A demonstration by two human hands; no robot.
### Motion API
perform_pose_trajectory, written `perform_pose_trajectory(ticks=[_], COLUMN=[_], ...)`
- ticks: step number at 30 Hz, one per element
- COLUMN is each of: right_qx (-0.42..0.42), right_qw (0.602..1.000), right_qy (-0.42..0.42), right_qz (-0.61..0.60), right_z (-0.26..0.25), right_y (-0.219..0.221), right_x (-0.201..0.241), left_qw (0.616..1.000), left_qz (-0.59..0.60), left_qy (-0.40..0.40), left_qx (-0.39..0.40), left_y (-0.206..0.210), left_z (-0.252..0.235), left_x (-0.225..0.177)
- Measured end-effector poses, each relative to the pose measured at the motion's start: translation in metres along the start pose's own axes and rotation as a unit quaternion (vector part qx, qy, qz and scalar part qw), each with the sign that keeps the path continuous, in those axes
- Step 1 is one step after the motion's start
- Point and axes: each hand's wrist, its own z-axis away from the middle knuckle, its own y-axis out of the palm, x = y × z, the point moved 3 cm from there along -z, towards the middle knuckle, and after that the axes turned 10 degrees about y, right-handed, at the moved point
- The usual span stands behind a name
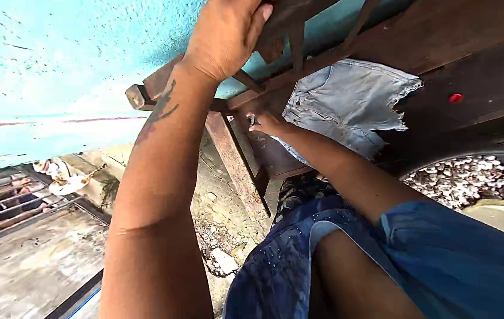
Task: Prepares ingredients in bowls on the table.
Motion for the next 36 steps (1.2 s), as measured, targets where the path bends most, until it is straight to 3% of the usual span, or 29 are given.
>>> perform_pose_trajectory(ticks=[6, 11, 18, 21, 24, 26, 30, 33, 36], right_qx=[0.06, 0.054, 0.069, 0.045, -0.048, -0.176, -0.407, -0.433, -0.398], right_qw=[0.998, 0.996, 0.996, 0.994, 0.982, 0.952, 0.825, 0.718, 0.68], right_qy=[0.018, 0.055, 0.06, 0.069, 0.115, 0.183, 0.355, 0.516, 0.588], right_qz=[0.031, 0.041, 0.004, -0.072, -0.143, -0.169, -0.163, -0.174, -0.186], right_z=[-0.049, -0.067, -0.059, -0.035, 0.009, 0.047, 0.139, 0.198, 0.225], right_y=[0.037, 0.045, 0.041, 0.017, -0.028, -0.059, -0.131, -0.177, -0.198], right_x=[0.041, 0.054, 0.049, 0.026, -0.036, -0.102, -0.257, -0.349, -0.403], left_qw=[0.989, 0.988, 0.975, 0.974, 0.974, 0.978, 0.978, 0.976, 0.976], left_qz=[0.106, 0.108, 0.153, 0.163, 0.177, 0.169, 0.173, 0.178, 0.165], left_qy=[0.006, 0.004, 0.093, 0.106, 0.093, 0.073, 0.042, 0.034, 0.048], left_qx=[-0.101, -0.11, -0.132, -0.118, -0.111, -0.099, -0.113, -0.118, -0.132], left_y=[0.012, 0.014, 0.009, 0.007, 0.009, 0.011, 0.019, 0.021, 0.017], left_z=[0.022, 0.023, 0.028, 0.029, 0.031, 0.037, 0.051, 0.065, 0.068], left_x=[0.029, 0.03, 0.025, 0.024, 0.026, 0.03, 0.056, 0.078, 0.081])
